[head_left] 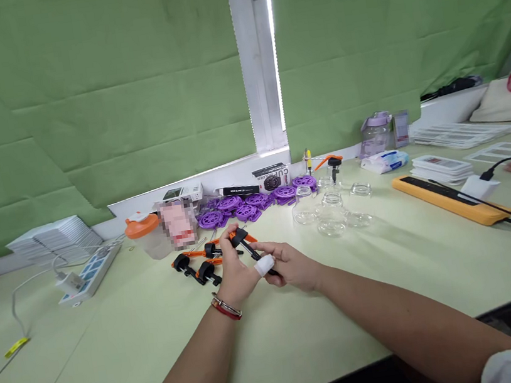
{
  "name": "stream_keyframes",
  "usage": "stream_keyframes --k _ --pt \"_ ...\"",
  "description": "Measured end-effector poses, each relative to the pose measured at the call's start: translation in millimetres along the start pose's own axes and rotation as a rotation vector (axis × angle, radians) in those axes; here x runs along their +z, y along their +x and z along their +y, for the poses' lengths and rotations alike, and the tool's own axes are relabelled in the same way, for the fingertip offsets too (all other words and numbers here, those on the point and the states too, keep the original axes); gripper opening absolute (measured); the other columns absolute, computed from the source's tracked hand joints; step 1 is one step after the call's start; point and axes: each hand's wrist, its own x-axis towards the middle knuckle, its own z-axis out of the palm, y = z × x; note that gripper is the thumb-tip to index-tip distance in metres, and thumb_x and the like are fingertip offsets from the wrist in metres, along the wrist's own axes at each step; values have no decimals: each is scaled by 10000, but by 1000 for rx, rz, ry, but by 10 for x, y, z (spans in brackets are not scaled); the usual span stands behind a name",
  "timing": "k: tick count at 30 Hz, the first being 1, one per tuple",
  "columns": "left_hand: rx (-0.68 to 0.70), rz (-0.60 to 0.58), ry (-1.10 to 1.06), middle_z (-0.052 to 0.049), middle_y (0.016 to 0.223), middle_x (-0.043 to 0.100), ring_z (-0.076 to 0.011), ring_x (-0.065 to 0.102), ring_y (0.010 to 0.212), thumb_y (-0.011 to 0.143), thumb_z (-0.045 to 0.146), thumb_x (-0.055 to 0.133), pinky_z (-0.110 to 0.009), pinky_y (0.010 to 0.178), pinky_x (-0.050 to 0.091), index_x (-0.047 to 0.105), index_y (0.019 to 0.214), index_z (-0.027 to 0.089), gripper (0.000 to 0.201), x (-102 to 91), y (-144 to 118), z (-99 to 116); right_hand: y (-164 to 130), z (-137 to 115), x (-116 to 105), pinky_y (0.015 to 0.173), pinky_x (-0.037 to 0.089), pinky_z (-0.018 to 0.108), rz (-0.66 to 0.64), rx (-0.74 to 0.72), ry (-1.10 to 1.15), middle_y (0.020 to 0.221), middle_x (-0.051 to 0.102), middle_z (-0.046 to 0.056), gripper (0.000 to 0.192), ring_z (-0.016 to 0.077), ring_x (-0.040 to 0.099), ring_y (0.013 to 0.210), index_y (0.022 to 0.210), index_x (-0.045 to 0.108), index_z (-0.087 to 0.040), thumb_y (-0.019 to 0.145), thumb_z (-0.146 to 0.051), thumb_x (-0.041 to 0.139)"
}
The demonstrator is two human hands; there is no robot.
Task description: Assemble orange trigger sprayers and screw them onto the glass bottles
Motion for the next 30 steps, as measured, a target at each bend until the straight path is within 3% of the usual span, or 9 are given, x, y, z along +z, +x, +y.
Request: stream_keyframes --k 5,9,12,30 --pt "139 -162 319 -171 1427 239 -352 219 1347 465 271 810 -512 1089 215 133 1415 211 1168 -79 20 52 0 16 -76 425 243 193 -41 -25 135 631 474 -41 519 50 330 451 1290 481 -187 833 -409 583" --pt "142 -256 487 -214 1474 117 -395 117 1374 452 277 809 -539 1080 205 9 1458 174 1290 -73 1 50 11 31 -113 490 290 203 -32 -42 106 646 514 -19 508 70 393 525 1256 520 -159 832 -428 595" --pt "129 -258 513 -215 1477 82 -400 80 1381 446 268 801 -539 1081 197 12 1467 169 1294 -42 -31 21 14 28 -92 524 291 209 -26 -50 105 649 526 -12 487 74 404 551 1209 552 -145 827 -443 600" --pt "210 -199 439 -176 1430 234 -372 203 1347 456 278 771 -511 1097 164 133 1448 191 1183 -18 -31 57 0 16 -89 487 263 205 -34 28 201 659 525 -21 506 63 384 520 1158 548 -158 775 -470 656"
